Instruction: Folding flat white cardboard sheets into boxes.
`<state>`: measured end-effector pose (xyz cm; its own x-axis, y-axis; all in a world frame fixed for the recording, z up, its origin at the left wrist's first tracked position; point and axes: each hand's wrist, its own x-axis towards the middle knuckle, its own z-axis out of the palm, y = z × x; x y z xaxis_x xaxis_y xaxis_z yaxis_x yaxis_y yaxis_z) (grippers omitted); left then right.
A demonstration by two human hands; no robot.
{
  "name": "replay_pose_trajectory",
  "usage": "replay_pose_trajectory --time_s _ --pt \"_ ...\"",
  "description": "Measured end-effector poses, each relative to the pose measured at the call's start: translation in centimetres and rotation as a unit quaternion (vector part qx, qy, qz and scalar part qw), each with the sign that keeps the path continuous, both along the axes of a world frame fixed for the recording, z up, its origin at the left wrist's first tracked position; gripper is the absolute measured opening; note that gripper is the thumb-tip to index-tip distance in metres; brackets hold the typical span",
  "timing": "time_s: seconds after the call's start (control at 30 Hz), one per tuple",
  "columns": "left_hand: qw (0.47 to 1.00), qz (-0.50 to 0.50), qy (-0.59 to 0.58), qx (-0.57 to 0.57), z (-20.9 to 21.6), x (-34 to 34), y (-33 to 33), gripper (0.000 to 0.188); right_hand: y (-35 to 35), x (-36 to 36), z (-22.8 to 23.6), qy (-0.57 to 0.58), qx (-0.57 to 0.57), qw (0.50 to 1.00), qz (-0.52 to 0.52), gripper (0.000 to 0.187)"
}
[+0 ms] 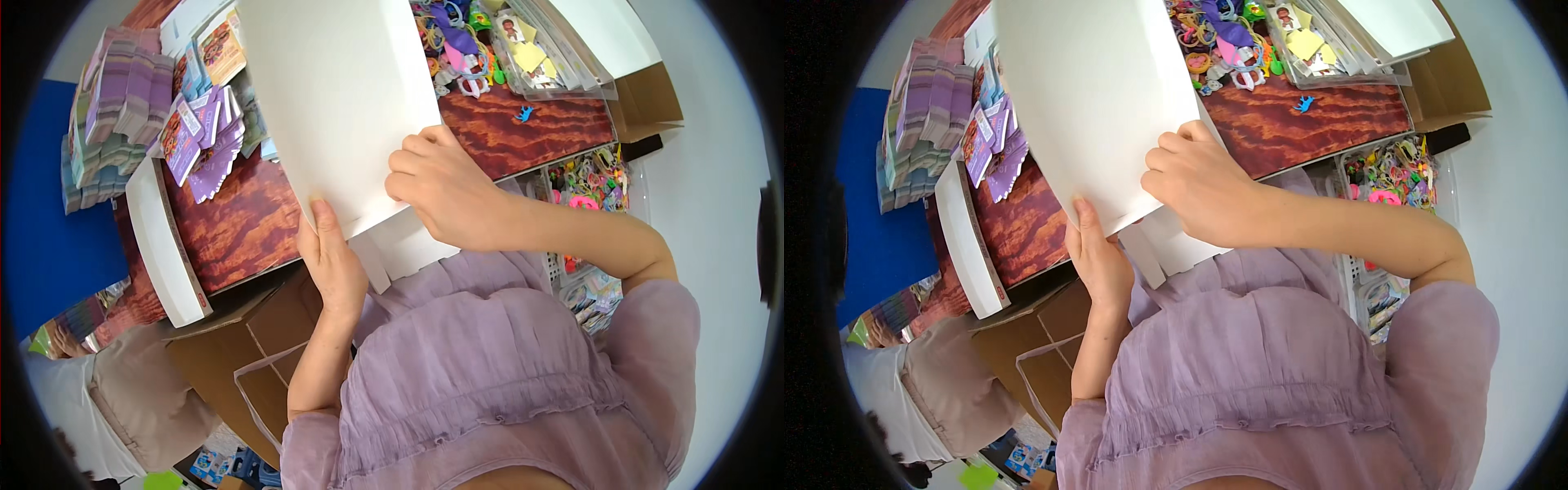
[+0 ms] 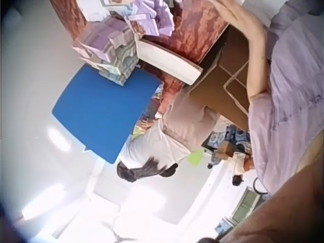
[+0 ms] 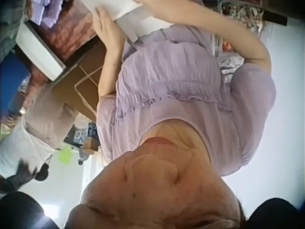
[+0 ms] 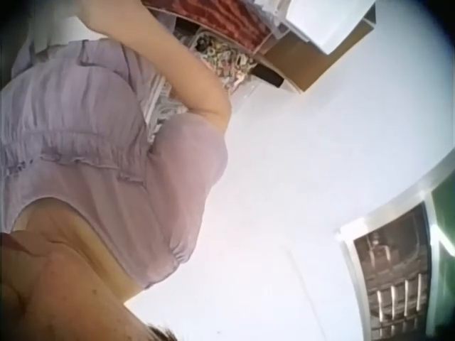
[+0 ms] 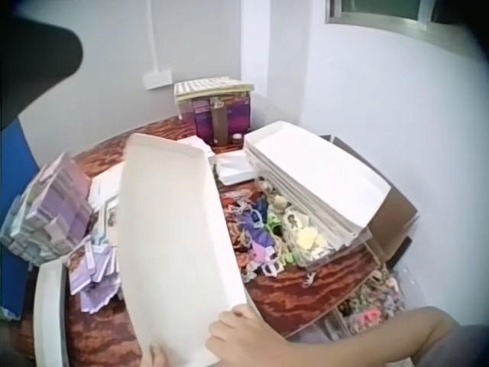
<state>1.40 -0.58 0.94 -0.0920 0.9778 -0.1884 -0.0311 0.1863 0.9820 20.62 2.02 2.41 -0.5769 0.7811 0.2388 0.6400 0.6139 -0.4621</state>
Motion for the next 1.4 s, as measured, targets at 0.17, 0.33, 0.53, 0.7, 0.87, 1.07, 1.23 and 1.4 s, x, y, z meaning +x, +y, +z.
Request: replay_pose_trajectory --time_s 0.17,0.33,0.53,0.7,0.87,1.07,1.23,1.4 --pt "1.000 -0.018 -0.021 -0.013 -0.7 0.0 0.2 0.044 0.1 0.4 0.3 -0.053 -0.065 0.996 0.019 0.017" --pt "0.996 0.064 -0.054 0.007 1.2 0.7 0.8 0.041 -0.2 0.1 0.5 -0.067 0.067 0.996 0.007 0.017" --pt "0.995 -0.077 0.040 0.039 1.3 -0.5 0.3 0.046 0.0 1.0 -1.1 -0.090 0.129 0.988 0.009 0.017" --pt "0.949 -0.262 -0.175 0.033 5.1 -8.0 -3.6 0.080 0.2 3.3 -0.2 -0.082 0.162 0.983 -0.005 0.017" --pt "0.920 -0.242 0.067 -0.302 -0.6 -12.7 -9.9 0.074 0.2 3.5 -0.3 -0.092 0.208 0.974 0.007 0.018" --pt "0.977 -0.112 -0.130 -0.129 3.4 -6.4 -5.7 0.062 0.0 2.0 0.5 -0.096 0.242 0.964 0.052 0.018" --pt "0.976 -0.069 -0.198 -0.061 1.4 -0.9 -1.3 0.053 -0.6 1.2 0.6 -0.087 0.248 0.964 0.046 0.016" --pt "0.983 -0.020 -0.160 -0.087 1.3 0.0 0.8 0.033 0.0 2.5 -0.3 -0.049 0.238 0.970 -0.032 0.012"
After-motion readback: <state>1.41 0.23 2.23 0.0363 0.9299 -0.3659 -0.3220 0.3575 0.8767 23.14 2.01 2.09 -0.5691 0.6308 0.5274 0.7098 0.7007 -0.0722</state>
